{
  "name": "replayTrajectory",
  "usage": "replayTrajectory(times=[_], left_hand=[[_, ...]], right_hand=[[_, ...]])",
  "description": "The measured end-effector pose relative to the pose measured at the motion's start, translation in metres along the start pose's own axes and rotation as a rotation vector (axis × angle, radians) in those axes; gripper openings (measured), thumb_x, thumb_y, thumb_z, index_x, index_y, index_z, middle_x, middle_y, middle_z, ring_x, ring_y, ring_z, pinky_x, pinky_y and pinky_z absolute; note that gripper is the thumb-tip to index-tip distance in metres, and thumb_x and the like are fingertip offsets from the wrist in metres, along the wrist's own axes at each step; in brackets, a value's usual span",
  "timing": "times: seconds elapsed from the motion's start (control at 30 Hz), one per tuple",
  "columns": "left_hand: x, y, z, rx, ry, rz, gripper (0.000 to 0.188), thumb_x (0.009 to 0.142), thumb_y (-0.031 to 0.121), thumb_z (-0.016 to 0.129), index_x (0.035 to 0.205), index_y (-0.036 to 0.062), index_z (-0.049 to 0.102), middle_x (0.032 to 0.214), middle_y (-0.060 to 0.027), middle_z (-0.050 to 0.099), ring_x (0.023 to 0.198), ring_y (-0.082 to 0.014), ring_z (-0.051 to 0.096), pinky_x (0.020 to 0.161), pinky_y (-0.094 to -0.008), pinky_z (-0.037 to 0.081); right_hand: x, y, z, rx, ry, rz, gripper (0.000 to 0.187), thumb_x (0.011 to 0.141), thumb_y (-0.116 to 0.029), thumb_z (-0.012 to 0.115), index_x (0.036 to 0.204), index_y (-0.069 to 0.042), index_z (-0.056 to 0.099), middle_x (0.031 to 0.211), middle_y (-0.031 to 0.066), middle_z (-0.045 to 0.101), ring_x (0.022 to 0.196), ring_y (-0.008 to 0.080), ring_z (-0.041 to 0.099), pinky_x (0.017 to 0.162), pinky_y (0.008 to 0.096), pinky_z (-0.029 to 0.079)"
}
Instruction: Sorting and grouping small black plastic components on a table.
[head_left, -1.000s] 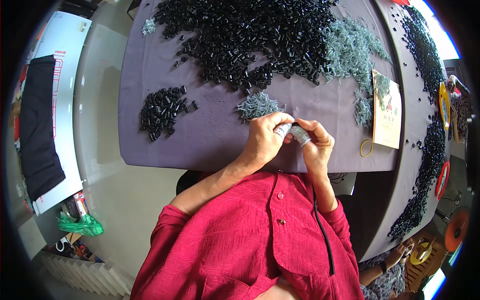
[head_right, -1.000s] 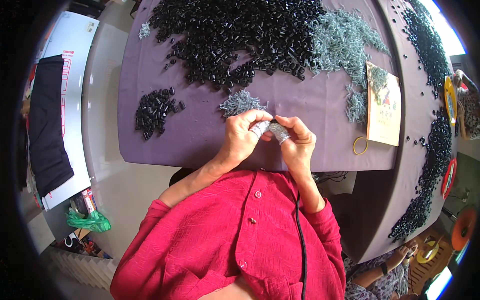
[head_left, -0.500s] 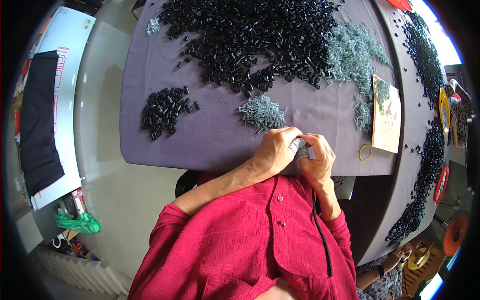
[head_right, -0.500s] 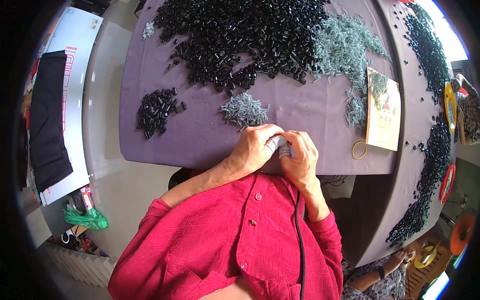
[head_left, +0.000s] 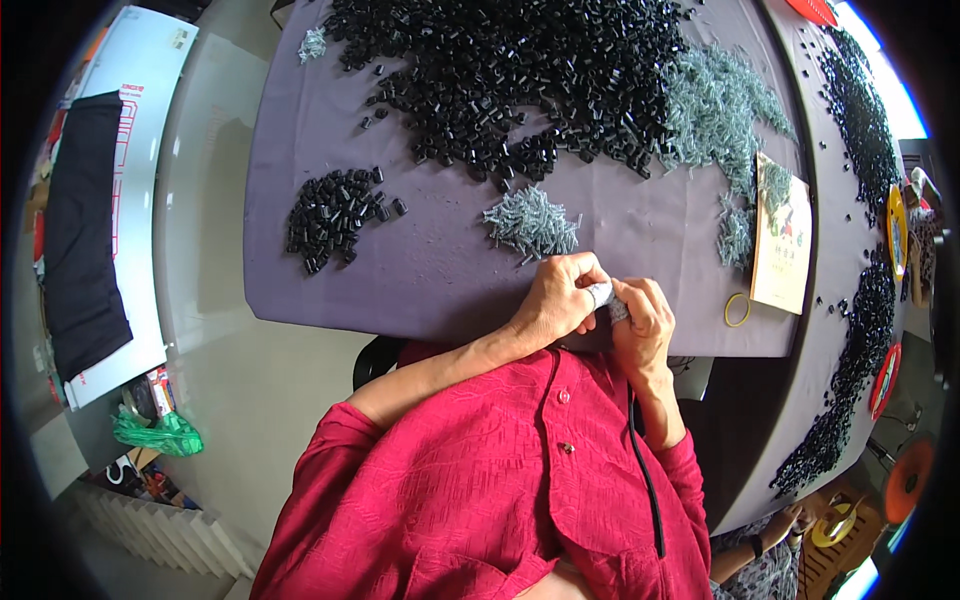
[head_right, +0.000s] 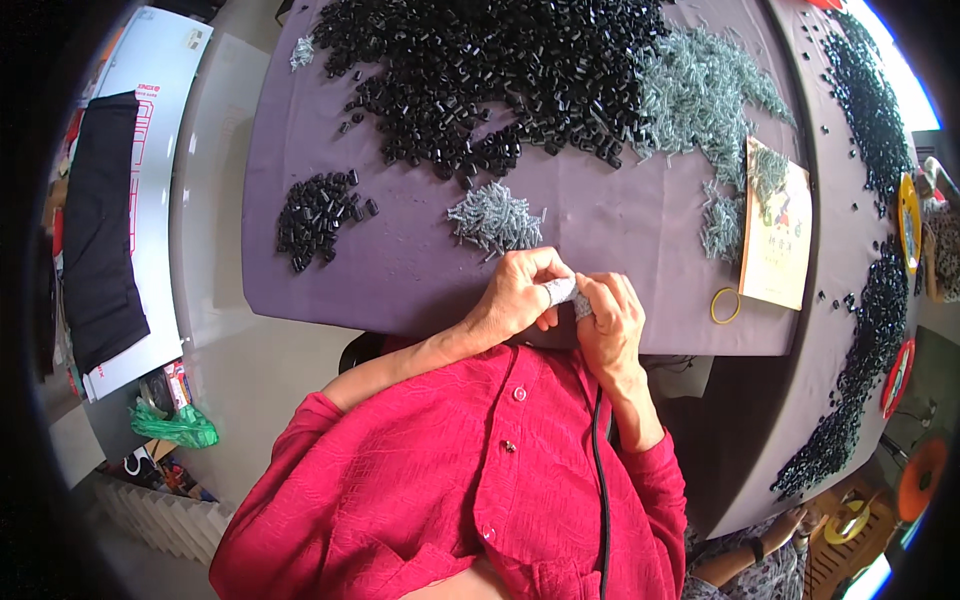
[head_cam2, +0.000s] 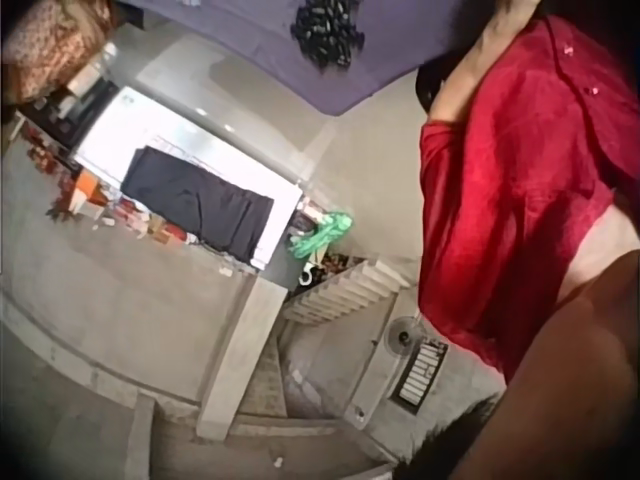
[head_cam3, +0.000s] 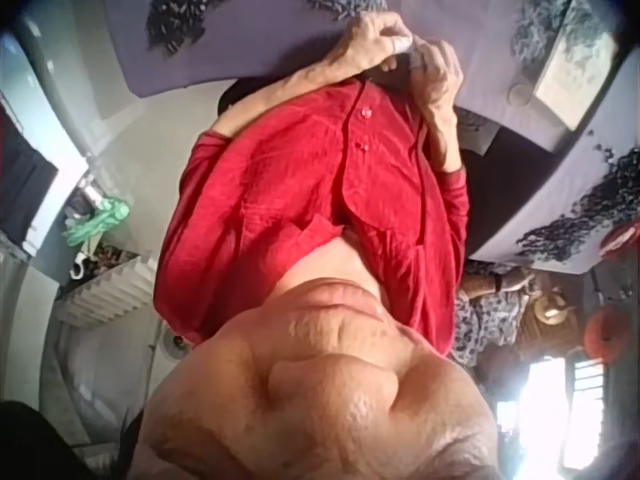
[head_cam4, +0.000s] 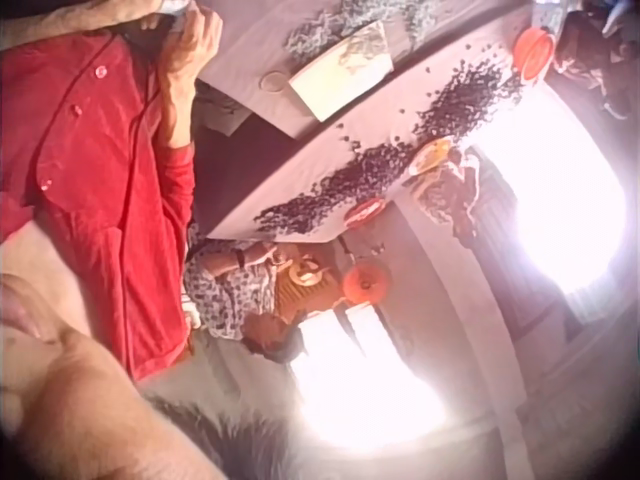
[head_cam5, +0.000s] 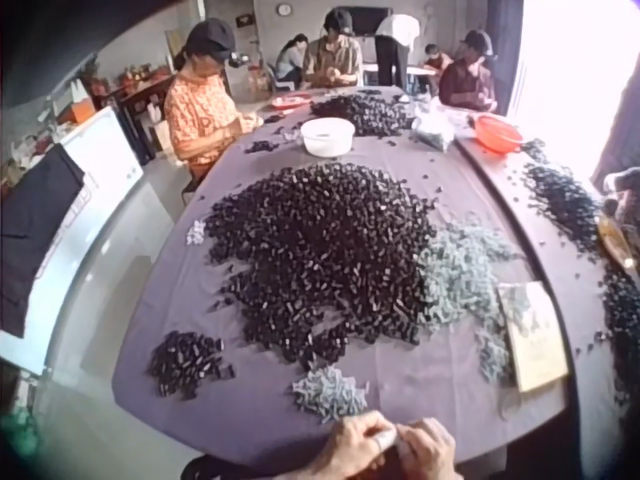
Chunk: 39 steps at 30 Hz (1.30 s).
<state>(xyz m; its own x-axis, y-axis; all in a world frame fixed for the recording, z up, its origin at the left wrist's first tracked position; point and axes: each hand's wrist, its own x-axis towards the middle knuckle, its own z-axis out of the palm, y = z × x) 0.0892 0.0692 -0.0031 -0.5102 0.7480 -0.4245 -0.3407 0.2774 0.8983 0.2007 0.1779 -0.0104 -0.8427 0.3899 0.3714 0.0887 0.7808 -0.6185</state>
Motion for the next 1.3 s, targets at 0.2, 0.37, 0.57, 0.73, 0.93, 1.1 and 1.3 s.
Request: replayTrajectory(times=[0.2,0.37,0.57,0.73,0.93,1.1,1.3], left_hand=[[0.0,0.004,-0.002,-0.018,-0.02,-0.031,0.008,0.088,0.004,0.057,0.083,-0.0013,0.061,0.064,-0.0047,0.062,0.049,-0.0087,0.058,0.043,-0.0237,0.048],[0.0,-0.001,0.003,0.05,0.027,0.006,0.005,0.088,0.001,0.056,0.089,-0.0015,0.06,0.067,-0.0054,0.062,0.05,-0.0087,0.059,0.044,-0.0241,0.049],[0.001,-0.015,0.007,0.464,0.115,0.504,0.018,0.076,-0.006,0.057,0.094,-0.0019,0.059,0.079,-0.0182,0.063,0.063,-0.0286,0.065,0.053,-0.0352,0.051],[-0.013,-0.002,-0.014,0.573,0.191,0.532,0.017,0.076,-0.005,0.058,0.092,-0.0002,0.061,0.081,-0.0198,0.063,0.075,-0.036,0.064,0.063,-0.0394,0.05],[-0.041,0.022,-0.114,0.828,0.582,0.469,0.015,0.078,-0.001,0.063,0.093,-0.0005,0.061,0.083,-0.0181,0.065,0.073,-0.0342,0.064,0.063,-0.0376,0.051],[-0.043,0.011,-0.163,1.042,0.68,0.425,0.008,0.082,0.002,0.059,0.089,0.0004,0.059,0.081,-0.0196,0.061,0.072,-0.0399,0.061,0.062,-0.045,0.049],[-0.044,0.021,-0.163,1.113,0.759,0.206,0.011,0.08,0.01,0.062,0.091,0.0081,0.063,0.085,-0.0124,0.063,0.075,-0.0346,0.063,0.064,-0.0432,0.051]], right_hand=[[0.004,0.002,0.004,-0.024,-0.053,0.009,0.028,0.057,0.011,0.054,0.082,-0.001,0.058,0.076,0.0131,0.058,0.07,0.0325,0.056,0.062,0.0393,0.047],[0.011,0.005,-0.003,-0.024,-0.183,0.073,0.023,0.059,0.006,0.055,0.08,-0.004,0.058,0.072,0.0111,0.055,0.07,0.0331,0.055,0.061,0.0396,0.046],[0.047,0.008,-0.027,0.111,-0.431,0.18,0.01,0.066,0.007,0.057,0.073,-0.001,0.059,0.067,0.0165,0.059,0.063,0.0362,0.06,0.057,0.0397,0.047],[0.08,0.005,-0.015,0.128,-0.343,0.079,0.023,0.067,0.008,0.055,0.084,-0.004,0.064,0.076,0.0152,0.06,0.072,0.036,0.061,0.063,0.039,0.048],[0.091,0.009,0.018,-0.021,-0.294,-0.125,0.034,0.067,0.008,0.055,0.093,-0.008,0.069,0.084,0.0108,0.057,0.082,0.0305,0.059,0.071,0.0375,0.049],[0.096,0.008,0.018,-0.067,-0.362,-0.138,0.024,0.069,0.008,0.055,0.089,-0.003,0.062,0.084,0.0129,0.054,0.08,0.033,0.058,0.07,0.0396,0.047],[0.088,0.014,0.022,-0.041,-0.316,-0.073,0.019,0.073,0.005,0.053,0.091,0.0,0.05,0.085,0.0169,0.05,0.08,0.0361,0.054,0.07,0.0431,0.045]])
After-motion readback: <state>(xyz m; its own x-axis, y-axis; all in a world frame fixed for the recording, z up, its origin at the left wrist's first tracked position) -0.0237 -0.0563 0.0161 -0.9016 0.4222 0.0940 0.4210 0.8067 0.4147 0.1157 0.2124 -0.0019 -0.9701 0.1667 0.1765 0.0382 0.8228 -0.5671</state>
